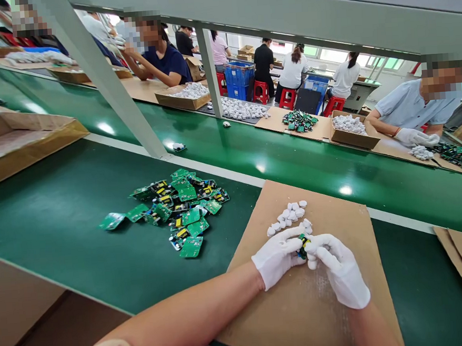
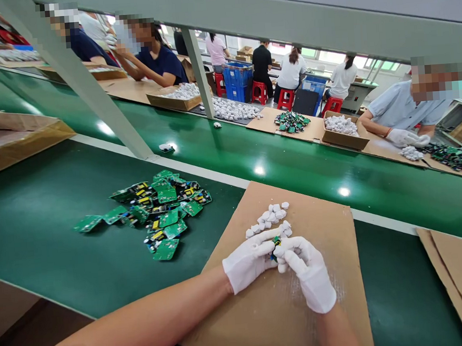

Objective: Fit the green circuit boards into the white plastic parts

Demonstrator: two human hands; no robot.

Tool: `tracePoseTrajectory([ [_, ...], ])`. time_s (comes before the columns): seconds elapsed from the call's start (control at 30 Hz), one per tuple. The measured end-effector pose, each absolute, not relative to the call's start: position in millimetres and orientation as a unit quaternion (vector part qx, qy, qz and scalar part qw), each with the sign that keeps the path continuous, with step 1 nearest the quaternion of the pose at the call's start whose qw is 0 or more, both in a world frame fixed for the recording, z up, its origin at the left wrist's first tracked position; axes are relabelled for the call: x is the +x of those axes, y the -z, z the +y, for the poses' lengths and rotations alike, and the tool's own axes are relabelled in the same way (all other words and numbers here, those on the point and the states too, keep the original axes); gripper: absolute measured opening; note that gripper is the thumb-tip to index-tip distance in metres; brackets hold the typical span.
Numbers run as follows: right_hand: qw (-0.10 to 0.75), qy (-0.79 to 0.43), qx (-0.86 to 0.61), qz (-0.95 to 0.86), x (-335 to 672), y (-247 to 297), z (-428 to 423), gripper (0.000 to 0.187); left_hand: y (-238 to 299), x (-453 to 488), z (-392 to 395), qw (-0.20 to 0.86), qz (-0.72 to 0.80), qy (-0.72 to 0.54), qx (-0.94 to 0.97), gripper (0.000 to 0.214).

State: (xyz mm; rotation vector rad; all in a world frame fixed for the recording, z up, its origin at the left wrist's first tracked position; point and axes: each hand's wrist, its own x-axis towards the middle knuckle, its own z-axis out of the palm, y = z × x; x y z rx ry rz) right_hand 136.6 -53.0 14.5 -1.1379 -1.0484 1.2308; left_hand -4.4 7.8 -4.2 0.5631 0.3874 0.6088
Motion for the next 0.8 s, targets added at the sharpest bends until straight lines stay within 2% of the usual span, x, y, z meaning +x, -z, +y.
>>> tracePoseTrajectory([
  [0.1, 0.59, -0.528, -0.469, -0.391, 137.7, -13.2, -51.6, 0.011, 6.3, -2.9, 5.5, 0.901, 0.186, -0.286, 0.268, 0.034],
  [0.27, 0.648, -0.533, -0.445, -0.313, 139.3, -15.9, -49.1, 0.008, 15.1, -1.6, 5.7, 0.877, 0.253, -0.251, 0.323, 0.041],
  [0.43, 0.655, -0.528, -0.443, -0.311, 142.8, -23.7, -48.8, 0.012, 15.5, -2.6, 5.9, 0.881, 0.243, -0.166, 0.37, 0.065],
  [0.57, 0.678, -0.448, -0.482, -0.326, 145.5, -23.1, -52.3, 0.022, 9.3, -6.7, 8.7, 0.889, 0.231, -0.209, 0.334, 0.05],
  [0.67, 0.644, -0.388, -0.559, -0.351, 142.6, -15.5, -56.0, 0.023, 5.1, -8.5, 11.5, 0.881, 0.234, -0.279, 0.302, 0.047],
  [0.8, 0.554, -0.321, -0.622, -0.45, 133.8, -3.2, -57.8, 0.021, 2.5, -7.1, 12.1, 0.841, 0.261, -0.32, 0.348, 0.055],
])
